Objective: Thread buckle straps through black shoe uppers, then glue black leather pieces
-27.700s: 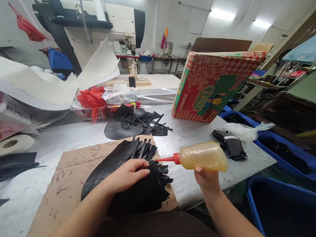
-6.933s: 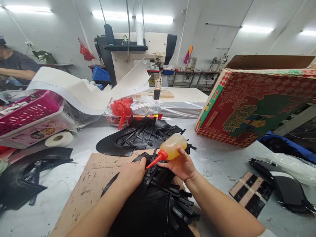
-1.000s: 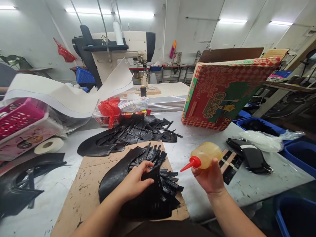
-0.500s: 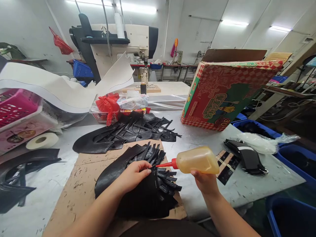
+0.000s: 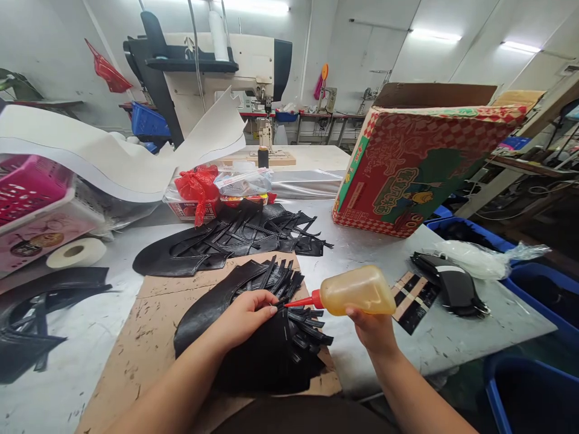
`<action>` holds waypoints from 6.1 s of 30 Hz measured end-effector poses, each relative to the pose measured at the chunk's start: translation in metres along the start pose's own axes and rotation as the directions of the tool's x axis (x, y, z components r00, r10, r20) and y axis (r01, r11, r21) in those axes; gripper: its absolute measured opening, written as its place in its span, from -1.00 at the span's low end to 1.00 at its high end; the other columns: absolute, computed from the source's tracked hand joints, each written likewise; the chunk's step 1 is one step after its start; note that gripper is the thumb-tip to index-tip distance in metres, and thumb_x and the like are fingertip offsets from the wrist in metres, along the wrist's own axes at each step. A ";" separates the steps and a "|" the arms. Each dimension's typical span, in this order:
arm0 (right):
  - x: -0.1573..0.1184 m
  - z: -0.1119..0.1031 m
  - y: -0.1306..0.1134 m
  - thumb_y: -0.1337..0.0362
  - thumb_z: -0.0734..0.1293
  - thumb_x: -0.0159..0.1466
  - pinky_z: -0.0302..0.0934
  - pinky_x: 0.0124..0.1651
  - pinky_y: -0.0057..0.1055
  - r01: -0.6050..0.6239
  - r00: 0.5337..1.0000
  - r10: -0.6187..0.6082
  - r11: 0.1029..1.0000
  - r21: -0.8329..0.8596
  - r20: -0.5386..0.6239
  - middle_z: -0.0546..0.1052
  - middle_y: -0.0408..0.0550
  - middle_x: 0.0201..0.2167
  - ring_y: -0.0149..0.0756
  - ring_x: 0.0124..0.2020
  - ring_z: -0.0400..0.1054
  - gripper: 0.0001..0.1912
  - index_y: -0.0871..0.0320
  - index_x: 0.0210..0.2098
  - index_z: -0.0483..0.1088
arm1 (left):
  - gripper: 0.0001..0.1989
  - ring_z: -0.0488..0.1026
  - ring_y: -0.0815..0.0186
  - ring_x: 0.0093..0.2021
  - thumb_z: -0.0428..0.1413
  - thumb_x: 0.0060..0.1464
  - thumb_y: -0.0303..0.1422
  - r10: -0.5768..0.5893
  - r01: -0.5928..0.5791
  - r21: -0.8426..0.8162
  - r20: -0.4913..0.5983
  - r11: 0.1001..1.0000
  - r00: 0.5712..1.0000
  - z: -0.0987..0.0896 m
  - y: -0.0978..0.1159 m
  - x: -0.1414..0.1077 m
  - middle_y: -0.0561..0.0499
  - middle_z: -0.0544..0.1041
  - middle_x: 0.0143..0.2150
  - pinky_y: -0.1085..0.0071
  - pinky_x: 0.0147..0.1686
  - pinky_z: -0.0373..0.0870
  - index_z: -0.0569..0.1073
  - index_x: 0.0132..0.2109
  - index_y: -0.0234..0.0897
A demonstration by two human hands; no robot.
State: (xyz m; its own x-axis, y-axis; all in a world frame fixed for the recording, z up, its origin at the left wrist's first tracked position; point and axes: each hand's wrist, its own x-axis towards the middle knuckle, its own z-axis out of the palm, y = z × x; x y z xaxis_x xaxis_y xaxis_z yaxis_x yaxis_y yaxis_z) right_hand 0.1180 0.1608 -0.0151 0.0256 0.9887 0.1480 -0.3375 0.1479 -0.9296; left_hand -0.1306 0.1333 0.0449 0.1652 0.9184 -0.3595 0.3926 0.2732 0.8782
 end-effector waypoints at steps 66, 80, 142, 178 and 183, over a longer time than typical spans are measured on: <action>0.139 0.093 0.037 0.04 0.52 -0.10 0.38 -0.58 -0.47 -0.425 0.878 0.316 0.860 0.281 0.360 0.54 -0.19 -0.52 -0.36 -0.61 0.40 -0.57 0.10 -0.33 0.39 | -0.49 0.28 0.06 0.07 0.19 -0.11 -0.26 0.115 0.128 0.597 -0.351 0.792 0.929 -0.057 -0.021 0.034 -0.18 0.42 0.04 0.21 0.06 0.21 0.35 0.02 -0.34; 0.148 0.100 0.038 0.15 0.54 -0.15 0.35 -0.62 -0.49 -0.321 0.900 0.244 0.932 0.169 0.361 0.54 -0.19 -0.43 -0.29 -0.48 0.43 -0.40 0.05 -0.12 0.36 | -0.34 0.27 0.04 0.11 0.25 -0.23 -0.24 0.064 0.096 0.462 -0.318 0.881 0.946 -0.059 -0.024 0.037 -0.16 0.38 0.07 0.17 0.09 0.20 0.31 0.07 -0.28; 0.160 0.080 0.034 0.04 0.48 -0.16 0.21 -0.67 -0.49 -0.197 0.874 0.204 0.978 -0.062 0.441 0.45 -0.09 -0.52 -0.31 -0.56 0.31 -0.55 0.18 -0.36 0.41 | -0.37 0.23 0.07 0.15 0.19 -0.16 -0.28 0.276 -0.054 0.574 -0.307 0.817 0.911 -0.060 -0.020 0.030 -0.16 0.34 0.13 0.12 0.17 0.12 0.27 0.10 -0.30; 0.001 -0.031 0.019 0.03 0.54 -0.19 0.25 -0.66 -0.60 -0.518 0.802 0.592 0.623 0.586 0.081 0.48 -0.20 -0.47 -0.50 -0.64 0.21 -0.44 0.01 -0.20 0.42 | -0.52 0.49 0.16 -0.22 0.21 -0.18 -0.14 -0.152 -0.014 -0.336 -0.463 0.942 0.873 -0.091 -0.053 -0.116 -0.04 0.54 -0.18 0.36 -0.37 0.40 0.36 -0.09 -0.23; 0.003 -0.029 0.023 0.09 0.53 -0.24 0.28 -0.69 -0.56 -0.514 0.777 0.629 0.666 0.541 -0.036 0.51 -0.11 -0.39 -0.43 -0.62 0.29 -0.42 -0.05 -0.20 0.42 | -0.55 0.51 0.28 -0.39 0.30 -0.25 -0.28 -0.087 -0.230 -0.437 -0.595 0.870 0.799 -0.146 -0.043 -0.121 -0.01 0.57 -0.34 0.43 -0.40 0.41 0.40 -0.14 -0.25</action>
State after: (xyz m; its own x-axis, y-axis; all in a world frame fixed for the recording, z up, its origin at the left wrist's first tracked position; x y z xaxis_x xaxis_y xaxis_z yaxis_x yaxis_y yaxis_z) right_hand 0.1380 0.1677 -0.0458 -0.1581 0.8620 -0.4816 -0.7469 -0.4234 -0.5127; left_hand -0.2998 0.0524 0.0967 -0.4399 0.8806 -0.1760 -0.0915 0.1510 0.9843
